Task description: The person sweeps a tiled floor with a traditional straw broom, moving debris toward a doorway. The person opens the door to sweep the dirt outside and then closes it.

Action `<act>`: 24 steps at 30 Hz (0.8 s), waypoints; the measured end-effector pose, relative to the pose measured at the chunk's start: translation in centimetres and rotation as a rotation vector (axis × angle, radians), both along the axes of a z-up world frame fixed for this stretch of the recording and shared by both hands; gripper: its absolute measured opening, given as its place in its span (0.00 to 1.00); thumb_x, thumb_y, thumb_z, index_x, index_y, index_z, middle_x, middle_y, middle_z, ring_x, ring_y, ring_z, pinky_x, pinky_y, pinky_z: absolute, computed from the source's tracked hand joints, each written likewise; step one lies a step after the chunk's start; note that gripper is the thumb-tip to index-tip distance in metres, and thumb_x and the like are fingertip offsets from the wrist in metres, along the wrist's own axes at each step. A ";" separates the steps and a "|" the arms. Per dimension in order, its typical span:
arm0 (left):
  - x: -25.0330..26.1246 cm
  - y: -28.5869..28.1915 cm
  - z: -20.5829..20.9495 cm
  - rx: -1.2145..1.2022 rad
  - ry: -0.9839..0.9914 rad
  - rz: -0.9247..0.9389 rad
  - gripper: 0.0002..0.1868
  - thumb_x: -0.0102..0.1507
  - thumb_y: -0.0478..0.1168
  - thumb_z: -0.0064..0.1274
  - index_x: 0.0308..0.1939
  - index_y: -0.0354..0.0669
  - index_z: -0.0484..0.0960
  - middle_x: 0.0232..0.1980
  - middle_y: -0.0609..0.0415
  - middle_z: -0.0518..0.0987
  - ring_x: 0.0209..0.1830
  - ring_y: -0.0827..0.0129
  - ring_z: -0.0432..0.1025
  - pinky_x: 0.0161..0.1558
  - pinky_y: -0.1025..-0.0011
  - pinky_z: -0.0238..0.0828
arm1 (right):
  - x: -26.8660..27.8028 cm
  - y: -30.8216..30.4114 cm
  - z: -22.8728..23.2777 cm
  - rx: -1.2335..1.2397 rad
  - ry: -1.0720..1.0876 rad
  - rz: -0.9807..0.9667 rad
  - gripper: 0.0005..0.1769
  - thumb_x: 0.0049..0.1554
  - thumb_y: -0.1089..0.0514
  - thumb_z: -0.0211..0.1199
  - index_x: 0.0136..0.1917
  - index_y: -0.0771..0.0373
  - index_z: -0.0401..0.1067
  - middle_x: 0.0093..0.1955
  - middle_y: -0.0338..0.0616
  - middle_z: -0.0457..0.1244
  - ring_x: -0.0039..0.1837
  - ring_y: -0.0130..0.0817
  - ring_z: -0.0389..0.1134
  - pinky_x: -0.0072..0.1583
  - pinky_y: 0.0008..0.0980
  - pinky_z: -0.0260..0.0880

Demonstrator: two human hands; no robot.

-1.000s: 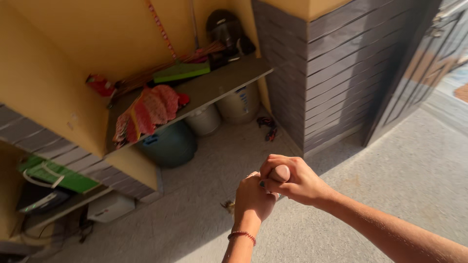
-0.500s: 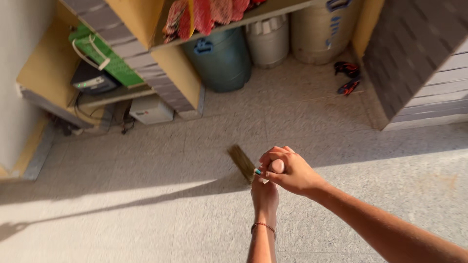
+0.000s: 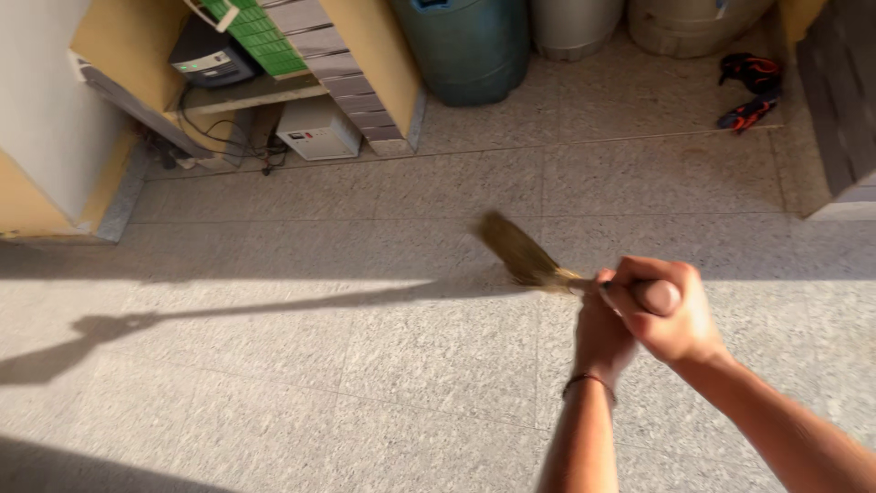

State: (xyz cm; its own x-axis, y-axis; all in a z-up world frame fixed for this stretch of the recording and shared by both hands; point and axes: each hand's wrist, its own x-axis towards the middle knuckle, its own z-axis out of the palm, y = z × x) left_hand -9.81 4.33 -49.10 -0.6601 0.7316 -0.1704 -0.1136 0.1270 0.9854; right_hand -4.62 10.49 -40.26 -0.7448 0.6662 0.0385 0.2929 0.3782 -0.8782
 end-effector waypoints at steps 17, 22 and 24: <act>11.4 11.6 7.6 0.525 0.484 -0.234 0.11 0.67 0.45 0.52 0.47 0.43 0.77 0.48 0.51 0.81 0.53 0.59 0.78 0.61 0.66 0.77 | 13.2 4.3 12.0 0.210 0.145 -0.247 0.08 0.45 0.64 0.68 0.39 0.62 0.72 0.48 0.40 0.71 0.53 0.27 0.71 0.56 0.27 0.71; 1.5 5.6 8.1 0.403 0.665 -0.455 0.14 0.61 0.43 0.56 0.48 0.43 0.78 0.49 0.50 0.83 0.55 0.57 0.79 0.56 0.66 0.79 | 9.6 4.8 10.3 0.100 0.065 0.311 0.18 0.40 0.60 0.78 0.41 0.58 0.73 0.43 0.36 0.67 0.47 0.31 0.67 0.47 0.33 0.74; -0.3 3.0 7.4 0.131 0.532 -0.472 0.18 0.62 0.43 0.54 0.53 0.41 0.75 0.54 0.49 0.81 0.57 0.56 0.79 0.57 0.64 0.79 | 7.6 4.3 7.6 0.173 -0.004 0.353 0.11 0.40 0.62 0.73 0.33 0.60 0.71 0.33 0.40 0.65 0.39 0.34 0.68 0.44 0.37 0.72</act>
